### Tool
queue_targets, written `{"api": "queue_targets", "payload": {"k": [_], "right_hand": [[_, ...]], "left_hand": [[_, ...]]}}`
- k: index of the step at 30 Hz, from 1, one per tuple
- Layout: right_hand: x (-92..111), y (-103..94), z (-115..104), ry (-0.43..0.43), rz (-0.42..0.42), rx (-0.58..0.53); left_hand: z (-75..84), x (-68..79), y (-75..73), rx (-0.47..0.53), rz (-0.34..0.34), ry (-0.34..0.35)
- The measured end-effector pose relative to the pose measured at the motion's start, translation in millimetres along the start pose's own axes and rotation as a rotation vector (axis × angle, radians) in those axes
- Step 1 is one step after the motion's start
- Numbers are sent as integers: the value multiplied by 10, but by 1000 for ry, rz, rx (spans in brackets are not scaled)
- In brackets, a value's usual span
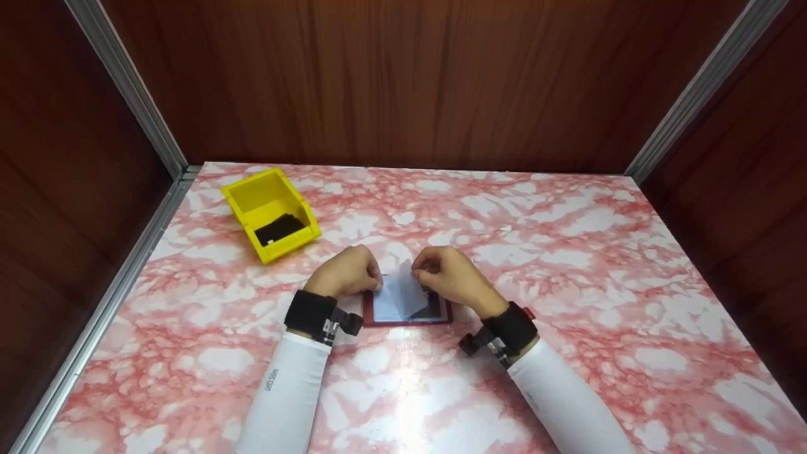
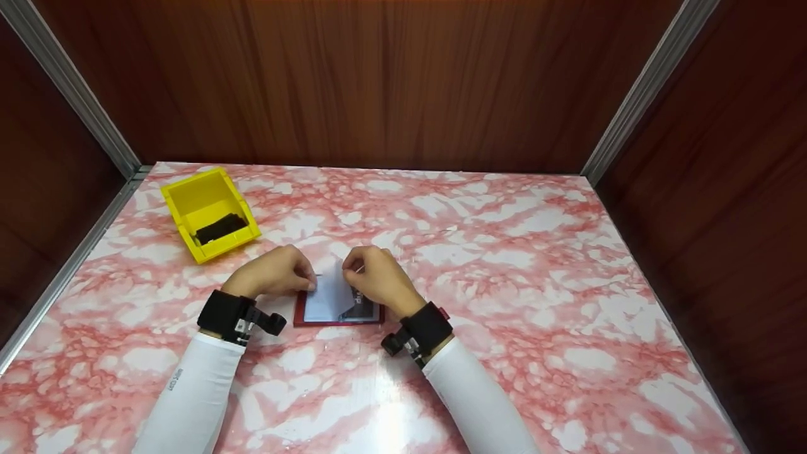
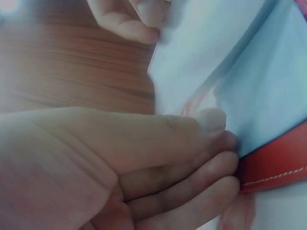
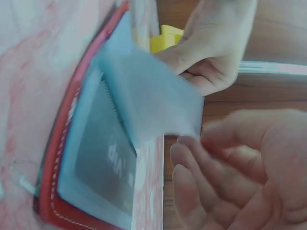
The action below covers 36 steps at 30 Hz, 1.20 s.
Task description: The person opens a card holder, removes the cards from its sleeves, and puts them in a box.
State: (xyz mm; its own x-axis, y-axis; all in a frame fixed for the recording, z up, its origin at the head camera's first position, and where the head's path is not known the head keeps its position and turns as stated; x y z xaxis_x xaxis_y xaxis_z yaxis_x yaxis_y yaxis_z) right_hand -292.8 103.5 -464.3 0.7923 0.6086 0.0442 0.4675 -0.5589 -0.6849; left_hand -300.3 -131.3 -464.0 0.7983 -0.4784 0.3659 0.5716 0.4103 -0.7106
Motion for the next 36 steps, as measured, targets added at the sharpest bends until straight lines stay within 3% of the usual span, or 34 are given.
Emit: {"api": "queue_targets", "payload": {"k": [6, 9, 14, 23, 30, 36], "right_hand": [[28, -47, -24, 134, 17, -193], [45, -46, -66, 147, -17, -213], [43, 12, -104, 52, -115, -119], [30, 159, -97, -148, -302, 197], [44, 116, -60, -146, -362, 246], [92, -84, -32, -35, -266, 282]], "left_hand": [[-6, 37, -23, 25, 3, -37], [-10, 37, -28, 23, -1, -31], [-4, 79, -82, 4, -1, -30], [22, 203, -213, -2, 63, -76], [85, 165, -148, -10, 33, -56], [196, 115, -61, -33, 27, -3]]}}
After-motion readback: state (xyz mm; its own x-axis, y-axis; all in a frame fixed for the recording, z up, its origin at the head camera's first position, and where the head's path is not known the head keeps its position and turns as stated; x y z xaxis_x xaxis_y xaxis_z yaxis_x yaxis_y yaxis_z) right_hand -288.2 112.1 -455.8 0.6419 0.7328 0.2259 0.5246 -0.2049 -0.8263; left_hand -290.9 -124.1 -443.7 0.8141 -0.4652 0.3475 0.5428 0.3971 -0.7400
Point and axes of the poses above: each hand's wrist, its own x-axis away from the middle knuckle, its own y-axis out of the palm, z = x × y, the point moved 1 cm from there along -x, towards the middle knuckle, and after that the axes turned 12 degrees about -z, right-handed, at the moved point
